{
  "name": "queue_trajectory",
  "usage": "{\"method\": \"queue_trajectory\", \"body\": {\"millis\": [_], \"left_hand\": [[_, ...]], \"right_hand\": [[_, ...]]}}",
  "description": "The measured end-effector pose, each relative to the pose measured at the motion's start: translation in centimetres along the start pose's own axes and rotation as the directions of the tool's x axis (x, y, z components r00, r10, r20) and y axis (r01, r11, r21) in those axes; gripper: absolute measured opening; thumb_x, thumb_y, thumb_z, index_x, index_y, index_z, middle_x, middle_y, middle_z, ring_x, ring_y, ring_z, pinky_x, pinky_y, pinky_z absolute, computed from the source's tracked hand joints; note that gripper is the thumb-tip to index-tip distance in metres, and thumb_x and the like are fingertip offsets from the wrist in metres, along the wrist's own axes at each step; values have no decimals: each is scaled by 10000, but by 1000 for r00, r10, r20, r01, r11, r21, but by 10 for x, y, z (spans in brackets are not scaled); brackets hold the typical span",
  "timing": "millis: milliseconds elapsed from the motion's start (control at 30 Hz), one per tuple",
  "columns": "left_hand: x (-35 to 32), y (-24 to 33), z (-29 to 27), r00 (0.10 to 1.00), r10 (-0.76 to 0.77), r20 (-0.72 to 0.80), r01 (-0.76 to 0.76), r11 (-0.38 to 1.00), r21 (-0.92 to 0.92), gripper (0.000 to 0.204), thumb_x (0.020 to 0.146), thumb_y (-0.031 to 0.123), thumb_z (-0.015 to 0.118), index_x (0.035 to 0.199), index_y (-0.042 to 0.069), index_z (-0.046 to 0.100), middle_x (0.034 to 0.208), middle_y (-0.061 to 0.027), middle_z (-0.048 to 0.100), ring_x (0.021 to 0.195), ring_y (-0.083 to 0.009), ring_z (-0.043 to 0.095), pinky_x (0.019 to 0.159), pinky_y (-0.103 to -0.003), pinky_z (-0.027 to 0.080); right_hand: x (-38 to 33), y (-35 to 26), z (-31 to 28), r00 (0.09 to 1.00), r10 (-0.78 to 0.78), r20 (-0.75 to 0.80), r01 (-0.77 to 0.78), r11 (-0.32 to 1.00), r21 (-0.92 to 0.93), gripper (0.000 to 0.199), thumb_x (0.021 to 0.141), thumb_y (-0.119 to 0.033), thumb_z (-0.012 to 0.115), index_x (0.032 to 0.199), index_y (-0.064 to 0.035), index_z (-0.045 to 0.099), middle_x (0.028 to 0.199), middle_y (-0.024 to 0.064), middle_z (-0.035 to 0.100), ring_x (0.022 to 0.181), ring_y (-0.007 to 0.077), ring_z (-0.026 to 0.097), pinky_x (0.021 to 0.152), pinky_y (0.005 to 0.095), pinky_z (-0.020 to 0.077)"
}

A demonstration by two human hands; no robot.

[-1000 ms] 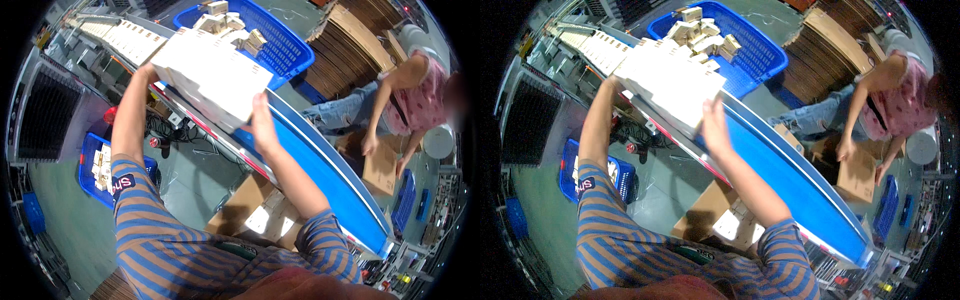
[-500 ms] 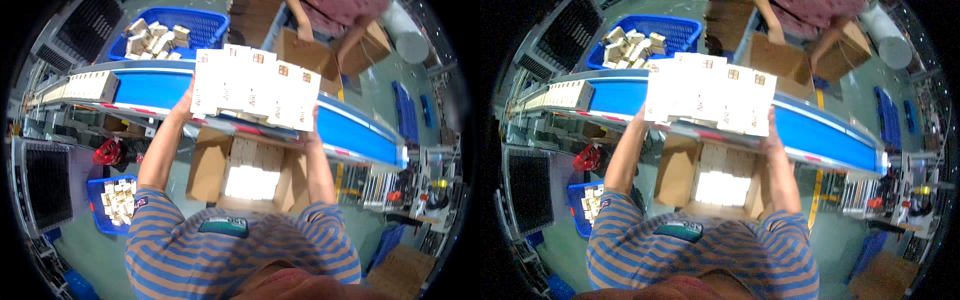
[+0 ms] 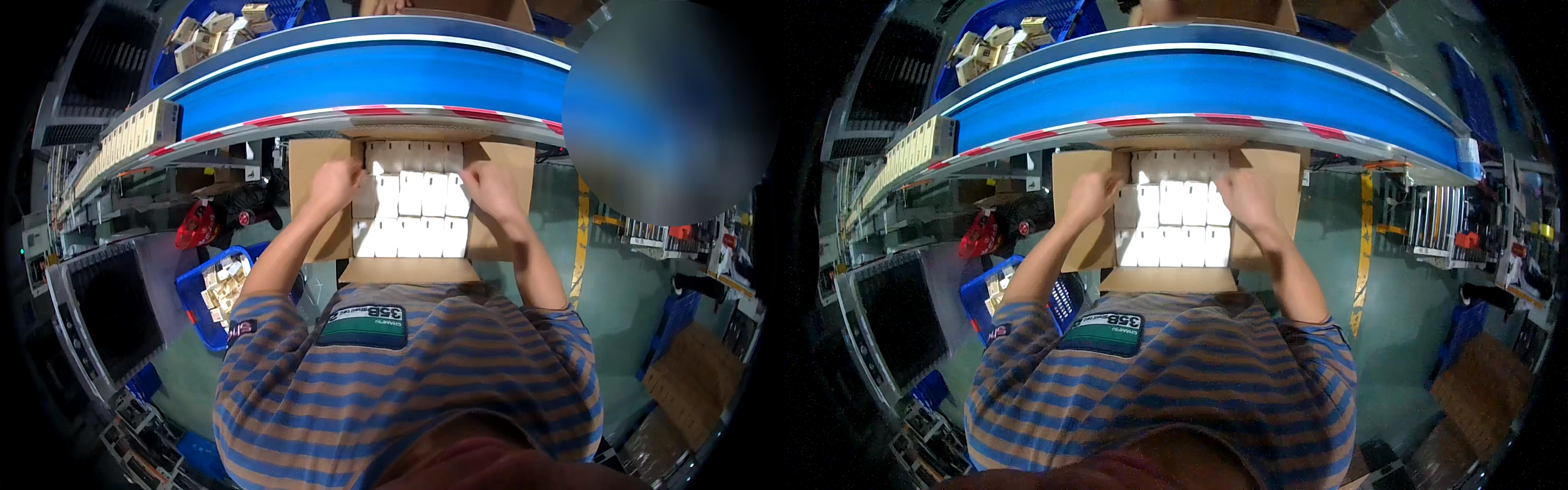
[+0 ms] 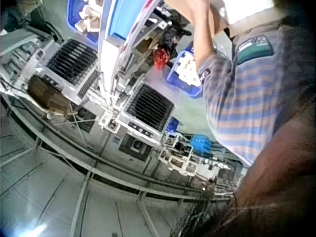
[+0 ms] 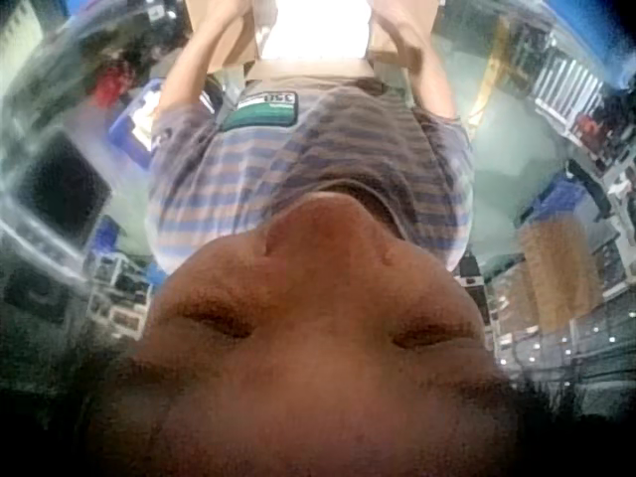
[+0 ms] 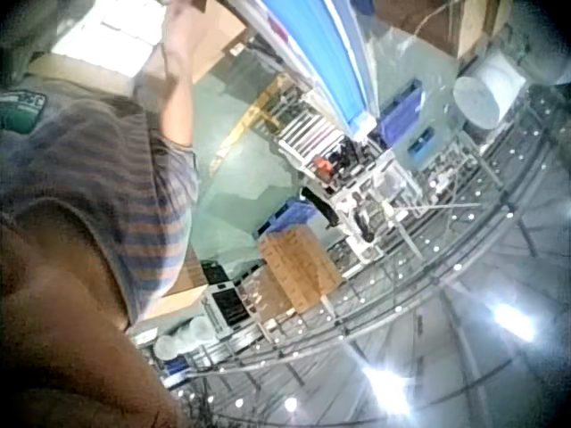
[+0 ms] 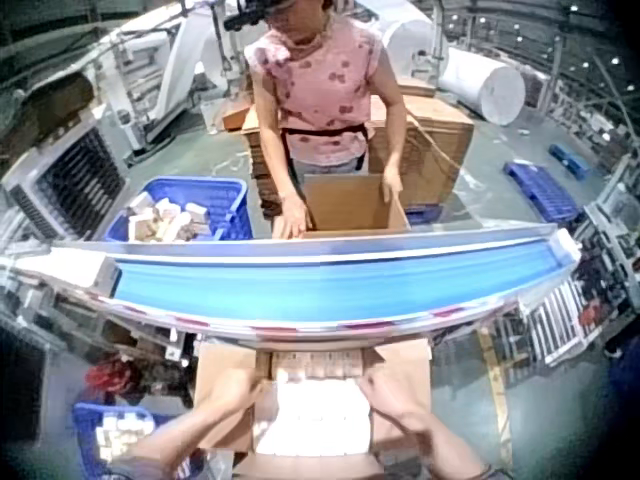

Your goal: The person assembles cardboard boxes by hand and fills them with rows of smaller white boxes from a conveyor belt.

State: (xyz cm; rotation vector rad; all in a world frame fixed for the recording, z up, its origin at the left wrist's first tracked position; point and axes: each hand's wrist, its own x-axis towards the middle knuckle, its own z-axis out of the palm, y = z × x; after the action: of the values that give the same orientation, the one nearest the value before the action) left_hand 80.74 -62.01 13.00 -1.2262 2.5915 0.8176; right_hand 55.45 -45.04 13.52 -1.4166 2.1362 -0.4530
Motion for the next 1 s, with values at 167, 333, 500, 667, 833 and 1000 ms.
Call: {"method": "queue_trajectory", "body": {"millis": [167,333,500,667,833,1000], "left_hand": [[41,15,53,953,288,96,-290,957,4,630,718,468,677,1242,151,531,1076,-147,637,1030,-314,592,855,-435,469],[24,12,50,893,288,347,-288,956,-52,637,722,512,653,1238,150,559,1077,-144,638,1015,-298,604,861,-401,475],[14,-46,-50,619,459,-637,-611,791,-24,488,724,232,723,1158,60,580,1068,-143,623,1006,-324,588,885,-428,454],[49,-205,-204,285,62,-957,-106,994,33,451,758,261,705,1120,27,572,1102,-179,605,1018,-348,573,909,-419,446],[26,-363,-277,363,-662,-656,780,601,-175,850,792,647,521,1228,-81,465,1266,-220,493,1189,-325,470,987,-401,377],[36,-414,-281,407,-628,-663,797,599,-78,842,796,690,451,1230,-30,504,1074,-181,625,1027,-317,592,902,-436,440]], "right_hand": [[48,-15,32,957,-283,-58,276,955,-104,397,793,-367,640,1101,-116,645,1100,137,631,995,328,582,872,415,448],[40,-3,62,892,-128,434,191,976,-104,598,726,-528,652,1164,-121,618,1084,163,636,1015,332,600,881,400,460],[71,-73,3,946,-251,203,245,968,54,404,780,-334,679,1088,-73,655,1001,160,664,888,296,652,769,345,508],[137,-154,-18,897,-415,-152,441,860,255,311,804,-235,682,1042,-38,654,929,136,665,833,246,651,710,321,503],[154,-144,8,873,-460,-161,462,887,-26,334,797,-287,679,1004,-24,655,894,140,656,801,272,643,692,344,501],[160,-156,10,910,-391,-139,383,920,-81,339,787,-288,690,997,-23,657,894,138,659,794,265,648,690,339,508]]}}
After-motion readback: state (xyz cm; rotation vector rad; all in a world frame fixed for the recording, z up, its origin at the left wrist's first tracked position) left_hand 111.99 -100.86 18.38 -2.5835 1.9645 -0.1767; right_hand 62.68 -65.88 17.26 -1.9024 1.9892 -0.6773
